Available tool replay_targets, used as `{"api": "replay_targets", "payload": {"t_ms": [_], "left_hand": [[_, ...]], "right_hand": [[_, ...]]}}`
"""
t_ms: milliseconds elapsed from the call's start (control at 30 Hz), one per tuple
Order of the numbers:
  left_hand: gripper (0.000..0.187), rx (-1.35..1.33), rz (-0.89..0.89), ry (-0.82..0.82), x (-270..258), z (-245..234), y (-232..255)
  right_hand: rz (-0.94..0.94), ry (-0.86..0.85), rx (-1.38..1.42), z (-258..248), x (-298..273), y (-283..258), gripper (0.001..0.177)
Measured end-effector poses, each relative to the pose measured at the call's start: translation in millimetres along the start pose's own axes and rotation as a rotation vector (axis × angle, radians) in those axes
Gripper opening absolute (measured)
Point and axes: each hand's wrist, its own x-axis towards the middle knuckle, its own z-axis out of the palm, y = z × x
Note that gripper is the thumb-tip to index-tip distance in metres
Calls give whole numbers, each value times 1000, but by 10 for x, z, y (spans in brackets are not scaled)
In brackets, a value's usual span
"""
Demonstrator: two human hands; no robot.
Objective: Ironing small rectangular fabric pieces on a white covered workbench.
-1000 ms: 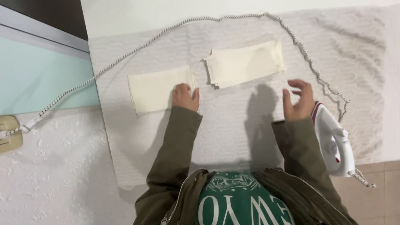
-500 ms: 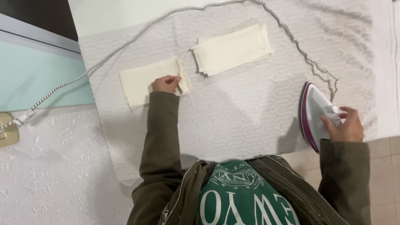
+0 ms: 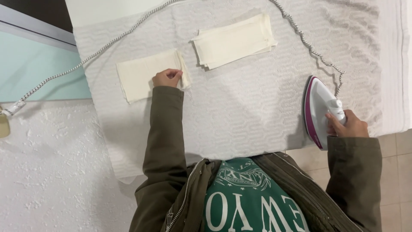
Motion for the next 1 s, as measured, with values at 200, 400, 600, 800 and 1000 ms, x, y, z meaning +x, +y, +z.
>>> {"api": "replay_targets", "payload": {"t_ms": [200,400,600,800,1000], "left_hand": [[9,61,-4,71,-42,89,96],[9,-4,66,92,-82,119,42],[4,-84,52,164,-38,248,-205],[6,112,-168,217,-142,328,148],[30,-58,-18,459,165,7,-795]], "right_hand": [[30,-31,16,10,29,13,48],[18,-32,-7,-2,19,-37,50],[29,-35,-27,13,35,-28,51],[-28,5,-87,28,45,12,55],[-17,-25,-170,87,274,304,60]]}}
